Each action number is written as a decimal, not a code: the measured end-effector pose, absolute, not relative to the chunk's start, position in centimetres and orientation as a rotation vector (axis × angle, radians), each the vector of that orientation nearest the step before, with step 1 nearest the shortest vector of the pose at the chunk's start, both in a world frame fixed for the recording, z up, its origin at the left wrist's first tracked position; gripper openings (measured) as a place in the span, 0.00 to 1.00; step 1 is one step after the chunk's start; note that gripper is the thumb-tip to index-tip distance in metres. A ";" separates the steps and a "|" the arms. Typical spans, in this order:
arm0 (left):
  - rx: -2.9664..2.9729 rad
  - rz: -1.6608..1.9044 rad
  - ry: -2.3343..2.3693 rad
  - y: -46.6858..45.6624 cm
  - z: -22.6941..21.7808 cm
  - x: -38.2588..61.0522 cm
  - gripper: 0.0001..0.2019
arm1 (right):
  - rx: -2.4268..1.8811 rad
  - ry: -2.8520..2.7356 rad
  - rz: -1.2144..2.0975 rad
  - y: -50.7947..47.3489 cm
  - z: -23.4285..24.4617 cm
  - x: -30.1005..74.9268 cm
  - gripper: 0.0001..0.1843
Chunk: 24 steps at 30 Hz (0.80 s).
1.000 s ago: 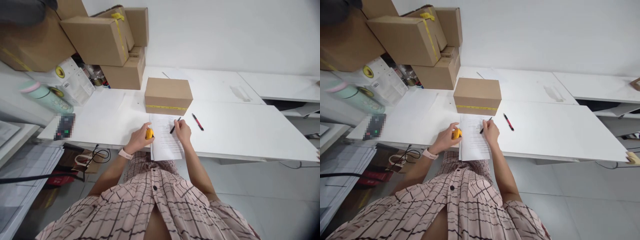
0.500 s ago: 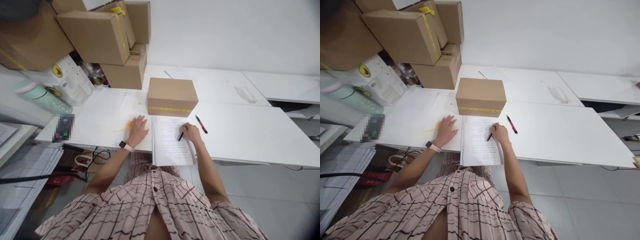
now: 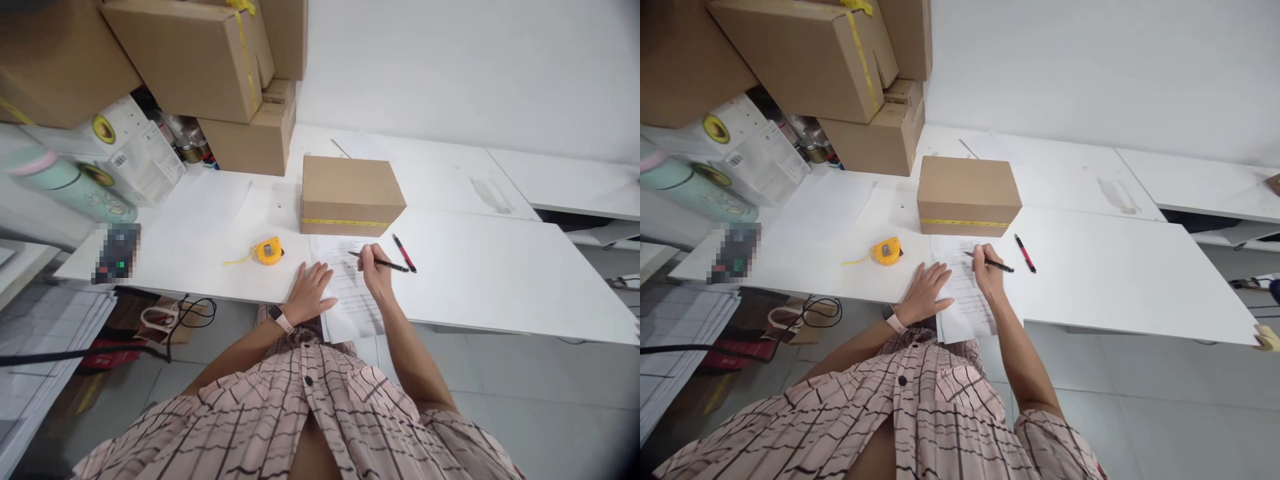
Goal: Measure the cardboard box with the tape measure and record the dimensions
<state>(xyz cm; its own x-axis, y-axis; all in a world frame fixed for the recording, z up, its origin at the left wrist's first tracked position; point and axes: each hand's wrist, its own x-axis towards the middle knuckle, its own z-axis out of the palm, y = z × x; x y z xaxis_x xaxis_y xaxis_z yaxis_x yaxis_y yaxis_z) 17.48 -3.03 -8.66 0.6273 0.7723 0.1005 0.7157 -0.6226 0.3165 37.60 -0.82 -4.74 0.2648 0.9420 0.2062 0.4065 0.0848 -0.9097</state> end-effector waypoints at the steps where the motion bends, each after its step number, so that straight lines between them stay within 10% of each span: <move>1: 2.595 0.341 1.222 -3.1 -8.6 17.6 0.31 | -1.383 -1.239 0.826 0.1 -4.9 36.4 0.25; 6: 2.546 0.381 1.265 -3.0 -9.1 17.6 0.30 | -1.179 -1.068 1.293 4.9 -7.2 32.1 0.31; 24: 2.478 0.427 1.396 -1.7 -9.2 18.1 0.29 | -1.321 -1.272 0.943 5.1 -9.1 31.9 0.17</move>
<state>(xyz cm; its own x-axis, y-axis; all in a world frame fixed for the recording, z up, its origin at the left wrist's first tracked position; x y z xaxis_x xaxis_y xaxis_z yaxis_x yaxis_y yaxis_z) 18.06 -1.67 -9.21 0.4936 0.8609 0.1236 0.7829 -0.5017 0.3680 31.86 5.11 -9.07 0.1317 0.9848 0.1129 0.1783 0.0885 -0.9800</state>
